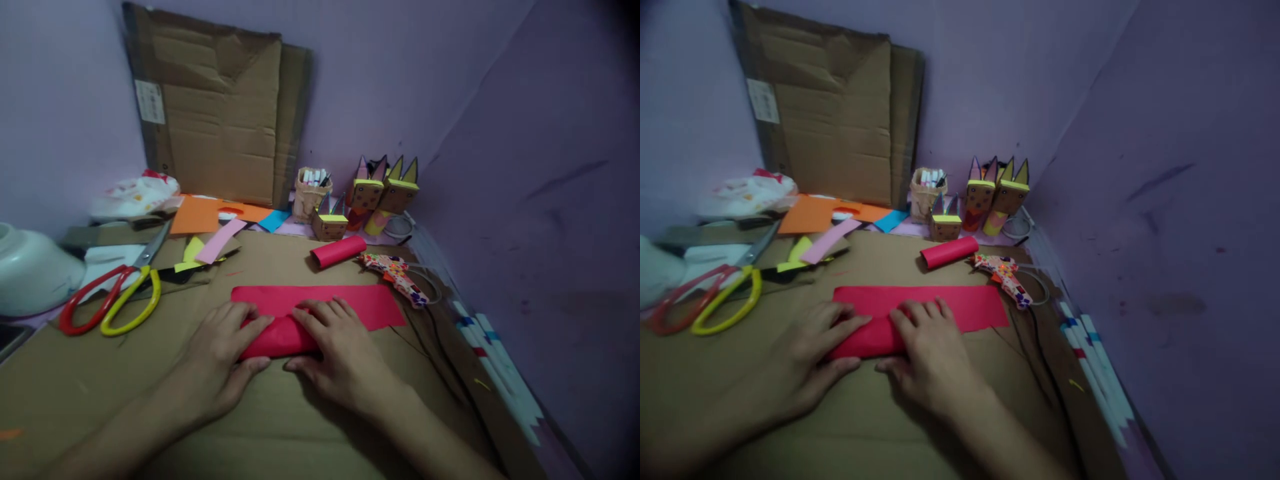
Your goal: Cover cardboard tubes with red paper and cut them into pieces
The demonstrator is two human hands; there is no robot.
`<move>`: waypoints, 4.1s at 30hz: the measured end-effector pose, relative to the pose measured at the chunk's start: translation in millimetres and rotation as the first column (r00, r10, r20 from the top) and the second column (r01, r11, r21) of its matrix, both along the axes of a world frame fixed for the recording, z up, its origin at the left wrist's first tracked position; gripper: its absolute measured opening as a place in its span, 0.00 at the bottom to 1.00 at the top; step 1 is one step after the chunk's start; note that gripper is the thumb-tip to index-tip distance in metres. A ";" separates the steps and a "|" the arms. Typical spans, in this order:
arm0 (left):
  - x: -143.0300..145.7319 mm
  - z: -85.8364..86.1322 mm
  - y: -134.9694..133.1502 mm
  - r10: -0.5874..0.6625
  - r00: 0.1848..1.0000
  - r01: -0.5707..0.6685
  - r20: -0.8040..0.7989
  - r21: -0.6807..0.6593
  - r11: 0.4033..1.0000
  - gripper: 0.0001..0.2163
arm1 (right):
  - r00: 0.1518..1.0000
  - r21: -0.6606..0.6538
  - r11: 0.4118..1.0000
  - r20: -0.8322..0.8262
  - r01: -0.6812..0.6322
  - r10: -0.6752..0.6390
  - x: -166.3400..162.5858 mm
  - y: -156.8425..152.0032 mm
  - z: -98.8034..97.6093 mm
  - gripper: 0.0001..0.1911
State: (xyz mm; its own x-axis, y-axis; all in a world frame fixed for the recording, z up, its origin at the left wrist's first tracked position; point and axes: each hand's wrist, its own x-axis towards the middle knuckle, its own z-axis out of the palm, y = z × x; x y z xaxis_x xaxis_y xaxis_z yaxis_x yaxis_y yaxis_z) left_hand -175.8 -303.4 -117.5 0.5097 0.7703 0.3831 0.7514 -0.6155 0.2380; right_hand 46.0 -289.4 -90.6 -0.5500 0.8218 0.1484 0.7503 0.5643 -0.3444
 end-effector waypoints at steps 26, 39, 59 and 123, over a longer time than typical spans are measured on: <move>-14.1 15.7 67.2 0.264 0.964 -0.241 0.035 -0.303 0.922 0.06 | 0.985 0.240 0.960 0.122 -0.145 0.118 -30.2 6.1 -24.2 0.22; -19.9 26.7 66.2 0.262 0.957 -0.186 0.125 -0.428 0.885 0.09 | 0.980 0.305 0.937 0.150 -0.170 0.129 -24.9 6.5 -23.6 0.21; -44.5 31.0 17.0 0.244 0.951 -0.095 0.188 -0.573 0.814 0.09 | 0.996 0.177 0.980 0.019 -0.088 0.086 -24.0 13.1 -21.1 0.17; -7.9 21.0 8.2 -0.013 1.000 0.011 -0.015 -0.127 0.992 0.18 | 0.886 -0.102 0.993 -0.454 0.058 -0.098 26.5 -9.9 -28.9 0.26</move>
